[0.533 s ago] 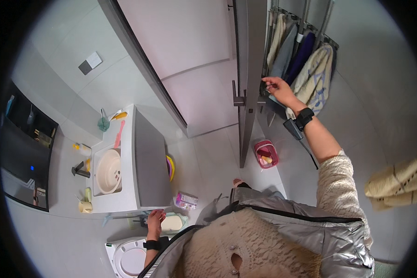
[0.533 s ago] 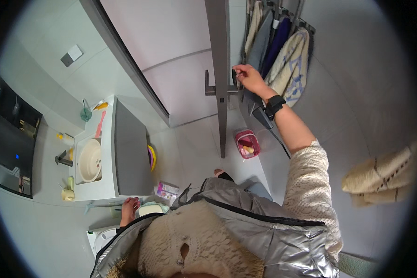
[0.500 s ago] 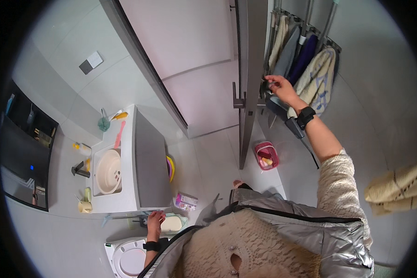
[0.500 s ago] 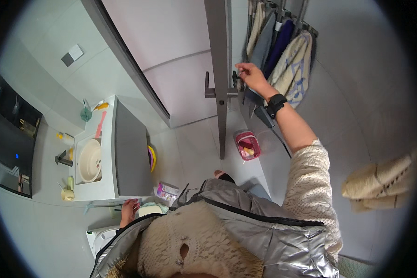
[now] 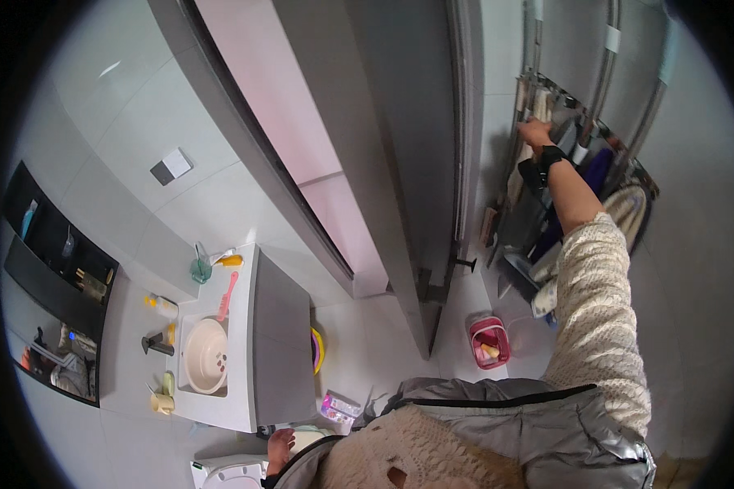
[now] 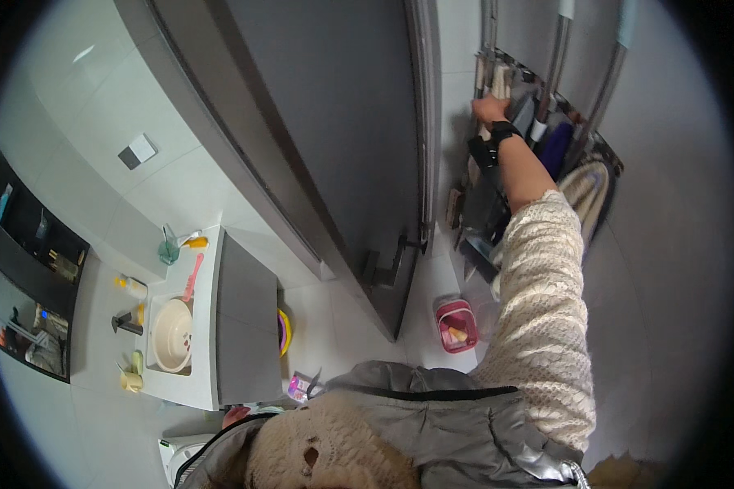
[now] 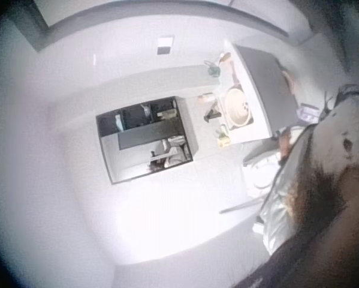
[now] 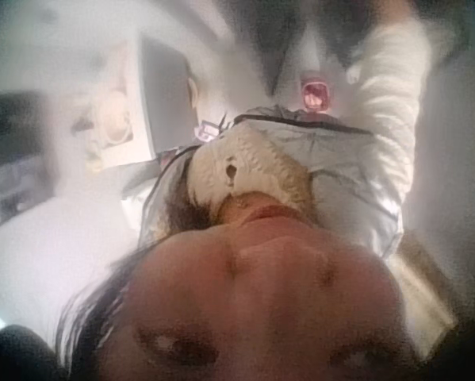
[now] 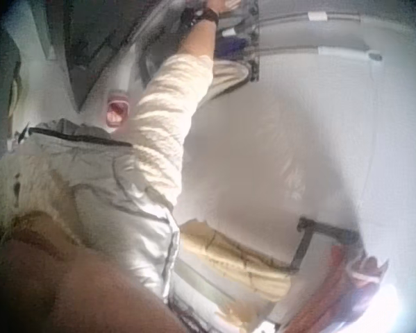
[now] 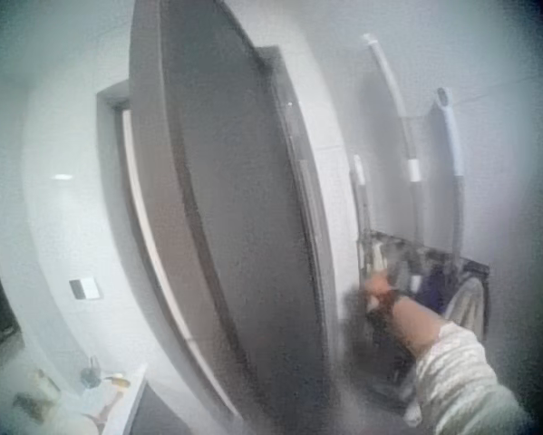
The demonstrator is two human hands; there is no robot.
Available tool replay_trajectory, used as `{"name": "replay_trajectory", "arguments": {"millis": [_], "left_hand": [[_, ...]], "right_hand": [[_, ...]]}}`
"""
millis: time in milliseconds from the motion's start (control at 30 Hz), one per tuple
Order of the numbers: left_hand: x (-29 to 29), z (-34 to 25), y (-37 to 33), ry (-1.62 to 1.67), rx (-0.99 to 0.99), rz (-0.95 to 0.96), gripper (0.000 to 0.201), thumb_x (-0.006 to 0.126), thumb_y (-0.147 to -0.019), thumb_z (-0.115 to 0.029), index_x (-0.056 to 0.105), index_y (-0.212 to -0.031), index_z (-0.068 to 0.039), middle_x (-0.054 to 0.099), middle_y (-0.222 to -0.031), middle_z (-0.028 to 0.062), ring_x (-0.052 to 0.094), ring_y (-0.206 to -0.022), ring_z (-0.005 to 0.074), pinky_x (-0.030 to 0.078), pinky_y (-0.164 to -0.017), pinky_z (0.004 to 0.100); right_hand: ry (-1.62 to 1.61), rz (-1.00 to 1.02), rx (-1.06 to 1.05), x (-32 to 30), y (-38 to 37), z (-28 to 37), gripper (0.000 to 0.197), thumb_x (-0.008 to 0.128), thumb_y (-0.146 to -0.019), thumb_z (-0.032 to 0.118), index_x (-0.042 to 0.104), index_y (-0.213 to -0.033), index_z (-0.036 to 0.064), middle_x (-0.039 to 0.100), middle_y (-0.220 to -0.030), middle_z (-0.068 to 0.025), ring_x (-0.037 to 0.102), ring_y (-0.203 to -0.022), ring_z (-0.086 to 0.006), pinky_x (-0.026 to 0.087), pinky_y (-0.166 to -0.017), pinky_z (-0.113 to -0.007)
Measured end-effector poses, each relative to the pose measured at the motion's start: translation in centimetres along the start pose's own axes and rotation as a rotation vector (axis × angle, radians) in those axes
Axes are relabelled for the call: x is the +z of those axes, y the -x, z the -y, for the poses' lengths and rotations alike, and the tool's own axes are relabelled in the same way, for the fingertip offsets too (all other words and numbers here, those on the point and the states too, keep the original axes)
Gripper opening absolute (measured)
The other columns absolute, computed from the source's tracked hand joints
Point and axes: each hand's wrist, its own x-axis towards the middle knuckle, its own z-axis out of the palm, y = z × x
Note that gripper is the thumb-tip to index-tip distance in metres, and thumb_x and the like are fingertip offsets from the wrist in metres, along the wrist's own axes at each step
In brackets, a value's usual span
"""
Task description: The person washes several small garments by hand in a basin of water placed on the bathroom floor. They submerge, scrub, rinse, and wring each item, then place the wet clothes on the floor beside the basin.
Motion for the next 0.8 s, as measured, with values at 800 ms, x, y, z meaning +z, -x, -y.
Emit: {"name": "replay_trajectory", "arguments": {"millis": [800], "left_hand": [[8.5, -12.7, -0.8, 0.367, -0.017, 0.336, 0.018, 0.050, -0.085, -0.004, 0.056, -0.102, 0.000, 0.060, -0.094, 0.0068, 0.058, -0.079, 0.0159, 0.047, -0.071, 0.0266]], "right_hand": [[-1.286, -0.086, -0.451, -7.4, 30.7, 14.3, 0.026, 0.063, -0.066, 0.000, 0.041, -0.057, 0.0079, 0.043, -0.063, 0.0041, 0.040, -0.060, -0.0050, 0.035, -0.053, -0.022]]}}
